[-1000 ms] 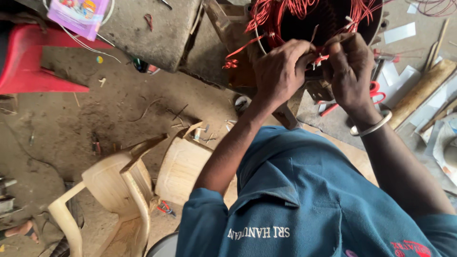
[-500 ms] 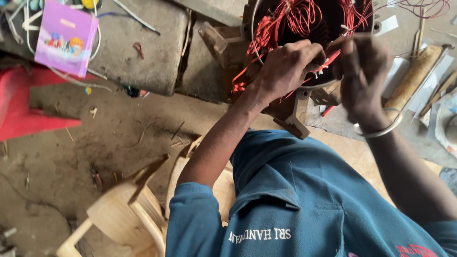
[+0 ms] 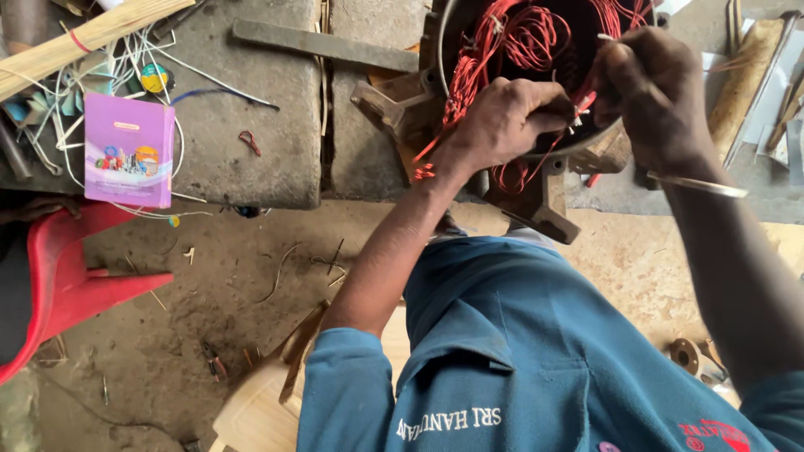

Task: The person arranges and presses red enameled copper wire coils into the slots of a motor stator core held in a stand, tucking wire ends by hand and using pliers to grip and position the wire, with scissors nearby on the bench. The clip ends as the person steps back from the workbench.

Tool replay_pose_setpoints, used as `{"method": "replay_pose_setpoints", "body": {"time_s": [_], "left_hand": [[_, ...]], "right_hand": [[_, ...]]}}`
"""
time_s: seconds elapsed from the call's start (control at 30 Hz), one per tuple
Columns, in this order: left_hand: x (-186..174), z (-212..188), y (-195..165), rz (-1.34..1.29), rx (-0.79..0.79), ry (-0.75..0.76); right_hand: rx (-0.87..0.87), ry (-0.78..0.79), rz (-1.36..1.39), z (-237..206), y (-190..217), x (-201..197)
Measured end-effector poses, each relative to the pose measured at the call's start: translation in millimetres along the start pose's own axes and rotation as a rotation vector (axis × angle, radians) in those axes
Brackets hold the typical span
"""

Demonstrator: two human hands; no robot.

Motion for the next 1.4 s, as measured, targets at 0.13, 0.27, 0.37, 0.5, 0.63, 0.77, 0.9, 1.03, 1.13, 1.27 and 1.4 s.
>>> {"method": "replay_pose_setpoints", "body": {"time_s": [0.13, 0.27, 0.37, 0.5, 0.63, 0.77, 0.9, 1.03, 1.13, 1.27, 1.4], "left_hand": [[9.3, -0.3, 0.1, 0.001, 0.0, -0.053], [10.5, -6.1, -4.2, 0.055, 0.079, -0.095], [7.4, -7.1, -9.1, 0.084, 0.102, -0.087], [6.5, -8.5, -18.7, 0.159, 0.111, -0.091], [6.9, -9.9, -24.3, 0.175, 0.049, -0.117], [7.2, -12.5, -26.9, 0.151, 0.007, -0.143], [9.1, -13.7, -25.6, 0.095, 0.012, -0.143], [15.5, -7.1, -20.4, 0.099, -0.078, -0.138], [17.6, -3.6, -18.3, 0.078, -0.069, -0.133], [19.1, -4.3, -14.8, 0.076, -0.1, -0.094], [23.4, -1.5, -9.9, 0.047, -0.12, -0.088]], "right_hand": [[0.071, -0.156, 0.048, -19.2, 19.6, 0.2], [0.388, -0.083, 0.008, -26.1, 13.5, -17.8], [0.706, 0.018, 0.004, -21.9, -1.6, -30.9], [0.973, 0.183, 0.097, -34.5, -4.1, -33.1], [1.022, 0.064, 0.067, -62.2, -3.3, -25.4], [0.995, 0.124, -0.144, -57.9, -4.9, -24.7], [-0.004, 0.445, -1.234, -17.2, 32.0, -15.3], [-0.205, 0.561, -1.499, -33.9, 57.4, 12.7], [0.009, 0.521, -1.427, -38.7, 55.3, 14.2], [-0.173, 0.484, -1.491, -13.7, 53.6, -0.7], [-0.634, 0.385, -1.402, -35.8, 76.6, 6.0]]}}
Point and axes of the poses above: each hand's wrist, its own z-axis towards the middle knuckle, its own x-axis out of the palm, y = z × x, the point moved 3 cm from there along z, towards the middle knuckle, and after that the axes turned 11 degrees about -x, right-handed, at the moved point
